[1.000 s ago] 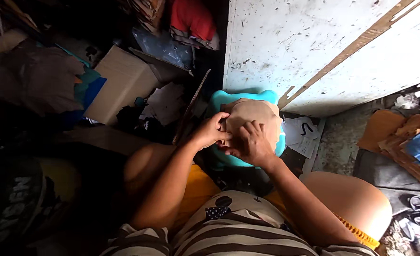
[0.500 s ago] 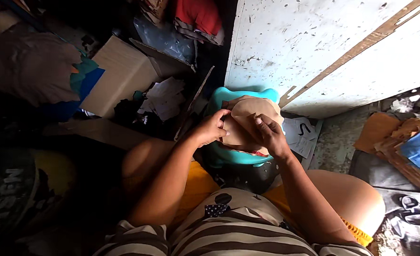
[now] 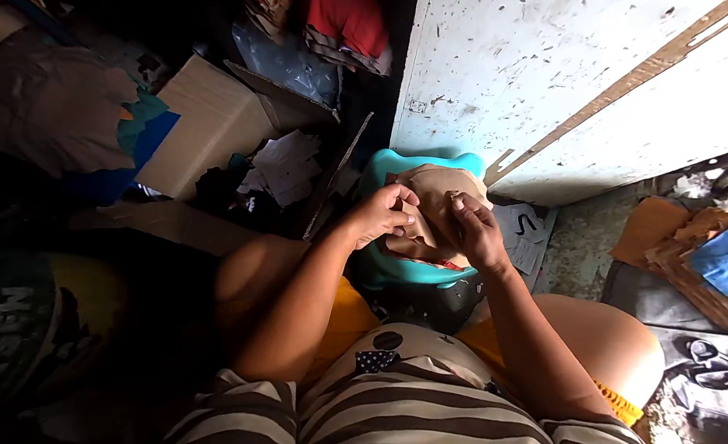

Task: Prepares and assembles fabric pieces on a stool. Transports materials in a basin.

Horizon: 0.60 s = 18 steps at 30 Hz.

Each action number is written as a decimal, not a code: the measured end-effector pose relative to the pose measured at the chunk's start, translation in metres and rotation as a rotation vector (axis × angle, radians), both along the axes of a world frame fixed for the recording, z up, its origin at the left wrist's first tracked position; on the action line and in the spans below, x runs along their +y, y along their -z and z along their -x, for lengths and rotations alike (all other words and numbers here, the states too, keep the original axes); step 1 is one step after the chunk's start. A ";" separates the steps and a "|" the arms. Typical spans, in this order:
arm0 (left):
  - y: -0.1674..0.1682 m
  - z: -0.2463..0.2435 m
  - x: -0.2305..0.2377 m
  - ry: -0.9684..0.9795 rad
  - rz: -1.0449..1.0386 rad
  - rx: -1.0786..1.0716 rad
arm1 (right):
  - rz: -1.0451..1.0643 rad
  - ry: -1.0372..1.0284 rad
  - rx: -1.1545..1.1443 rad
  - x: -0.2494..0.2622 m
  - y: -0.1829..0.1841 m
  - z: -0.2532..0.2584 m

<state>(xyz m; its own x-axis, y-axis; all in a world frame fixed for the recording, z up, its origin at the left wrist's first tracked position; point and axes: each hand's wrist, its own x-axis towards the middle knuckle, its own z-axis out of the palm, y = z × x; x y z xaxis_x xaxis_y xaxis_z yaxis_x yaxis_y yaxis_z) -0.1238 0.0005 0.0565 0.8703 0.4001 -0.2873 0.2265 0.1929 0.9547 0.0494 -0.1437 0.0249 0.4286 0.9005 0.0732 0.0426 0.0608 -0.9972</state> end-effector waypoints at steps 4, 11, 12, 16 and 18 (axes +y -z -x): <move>-0.001 -0.011 -0.003 -0.006 0.030 -0.064 | -0.019 -0.075 0.012 0.000 -0.002 0.001; 0.002 -0.019 -0.001 -0.034 0.039 -0.121 | 0.095 -0.103 -0.388 0.000 0.000 0.003; 0.001 -0.019 -0.001 -0.042 0.034 -0.118 | 0.096 -0.088 -0.427 0.001 0.000 0.004; -0.005 -0.007 0.002 -0.008 -0.010 -0.093 | 0.111 -0.100 -0.448 0.002 -0.002 0.004; -0.010 0.005 0.006 0.051 -0.065 -0.036 | 0.129 -0.146 -0.449 0.000 -0.004 0.005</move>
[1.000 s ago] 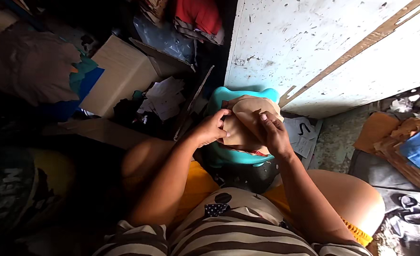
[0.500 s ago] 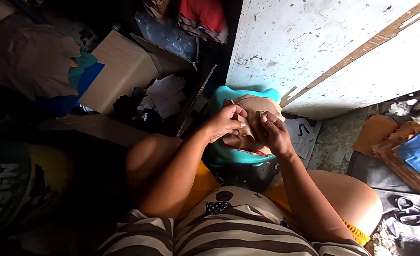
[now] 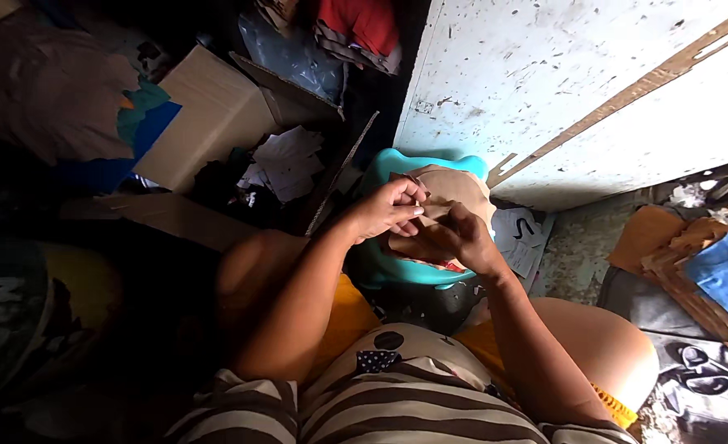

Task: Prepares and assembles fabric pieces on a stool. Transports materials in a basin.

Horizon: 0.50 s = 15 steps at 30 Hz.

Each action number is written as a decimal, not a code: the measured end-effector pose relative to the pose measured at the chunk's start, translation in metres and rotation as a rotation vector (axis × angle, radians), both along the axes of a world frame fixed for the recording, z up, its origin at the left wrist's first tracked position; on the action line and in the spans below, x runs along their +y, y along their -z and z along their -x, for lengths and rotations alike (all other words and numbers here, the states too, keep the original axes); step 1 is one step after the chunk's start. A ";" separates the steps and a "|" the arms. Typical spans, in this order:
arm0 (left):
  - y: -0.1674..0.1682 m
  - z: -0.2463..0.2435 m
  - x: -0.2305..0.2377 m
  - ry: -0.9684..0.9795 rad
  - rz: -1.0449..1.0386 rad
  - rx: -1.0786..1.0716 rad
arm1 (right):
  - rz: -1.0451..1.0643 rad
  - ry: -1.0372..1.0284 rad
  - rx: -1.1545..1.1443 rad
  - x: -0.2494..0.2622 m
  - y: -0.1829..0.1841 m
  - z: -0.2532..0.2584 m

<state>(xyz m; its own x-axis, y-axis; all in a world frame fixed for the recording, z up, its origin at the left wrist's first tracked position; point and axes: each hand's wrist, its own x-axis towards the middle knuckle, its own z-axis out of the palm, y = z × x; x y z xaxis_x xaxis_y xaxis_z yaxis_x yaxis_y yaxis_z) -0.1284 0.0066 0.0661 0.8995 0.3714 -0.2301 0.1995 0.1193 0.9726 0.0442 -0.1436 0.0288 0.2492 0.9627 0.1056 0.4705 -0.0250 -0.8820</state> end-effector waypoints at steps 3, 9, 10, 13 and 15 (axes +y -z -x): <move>0.002 0.012 0.007 0.018 -0.051 0.116 | -0.003 -0.096 -0.135 -0.002 -0.002 0.004; 0.020 0.011 -0.006 -0.098 -0.220 0.273 | -0.003 -0.214 -0.342 -0.002 0.000 0.011; 0.021 0.010 -0.009 -0.091 -0.259 0.303 | -0.005 -0.228 -0.348 -0.002 0.000 0.011; 0.028 0.004 -0.008 -0.070 -0.319 0.343 | -0.045 -0.203 -0.311 -0.001 -0.006 0.010; 0.030 0.003 -0.006 -0.075 -0.309 0.325 | -0.114 -0.077 -0.357 0.005 -0.010 0.006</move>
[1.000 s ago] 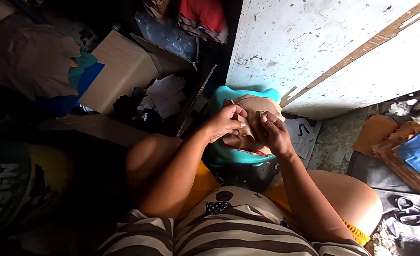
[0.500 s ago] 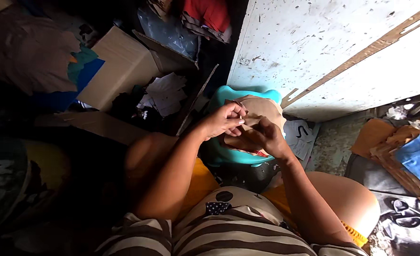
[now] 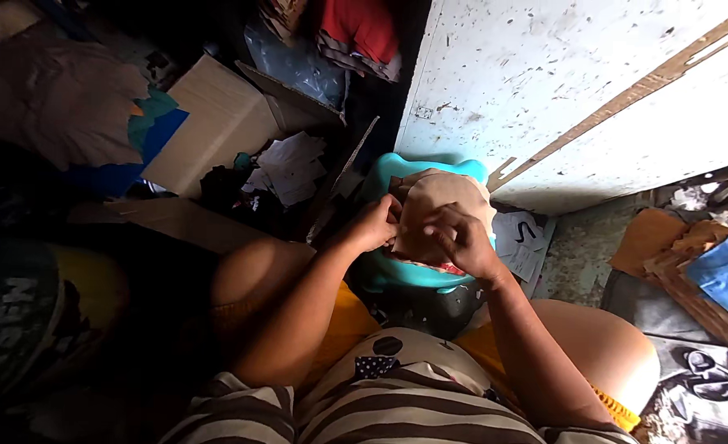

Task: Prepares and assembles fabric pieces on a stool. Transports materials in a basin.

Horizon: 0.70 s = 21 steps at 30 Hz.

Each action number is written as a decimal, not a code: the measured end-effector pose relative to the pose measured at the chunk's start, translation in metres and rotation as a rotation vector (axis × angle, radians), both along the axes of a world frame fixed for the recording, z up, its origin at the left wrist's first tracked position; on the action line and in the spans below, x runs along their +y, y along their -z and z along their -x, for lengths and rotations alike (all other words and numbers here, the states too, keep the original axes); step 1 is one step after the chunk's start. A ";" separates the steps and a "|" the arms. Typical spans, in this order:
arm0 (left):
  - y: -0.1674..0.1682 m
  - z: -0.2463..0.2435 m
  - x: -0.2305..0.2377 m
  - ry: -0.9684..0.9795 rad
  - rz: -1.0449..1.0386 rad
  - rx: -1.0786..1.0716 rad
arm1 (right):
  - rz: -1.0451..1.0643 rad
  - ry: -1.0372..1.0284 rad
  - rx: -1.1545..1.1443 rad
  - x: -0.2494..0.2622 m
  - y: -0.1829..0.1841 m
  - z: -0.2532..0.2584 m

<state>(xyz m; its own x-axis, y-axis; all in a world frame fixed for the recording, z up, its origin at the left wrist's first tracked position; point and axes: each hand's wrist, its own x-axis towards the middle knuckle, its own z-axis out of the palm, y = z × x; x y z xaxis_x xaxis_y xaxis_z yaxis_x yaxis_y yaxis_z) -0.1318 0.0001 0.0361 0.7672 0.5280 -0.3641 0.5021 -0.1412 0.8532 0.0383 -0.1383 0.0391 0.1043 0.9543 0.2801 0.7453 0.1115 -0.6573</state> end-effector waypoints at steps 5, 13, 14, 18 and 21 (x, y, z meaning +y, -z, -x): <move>-0.006 0.002 0.002 -0.037 0.008 0.025 | 0.094 0.253 -0.428 0.028 0.016 -0.007; 0.001 0.002 0.012 -0.097 -0.176 0.052 | 0.239 0.251 -0.574 0.032 0.039 -0.008; 0.004 0.000 0.011 -0.105 -0.168 0.043 | 0.230 0.249 -0.551 0.032 0.036 -0.009; 0.009 -0.006 0.008 -0.088 -0.173 0.055 | 0.170 0.290 -0.560 0.031 0.033 -0.006; 0.010 -0.009 0.008 -0.072 -0.178 0.074 | 0.225 0.263 -0.555 0.030 0.040 -0.008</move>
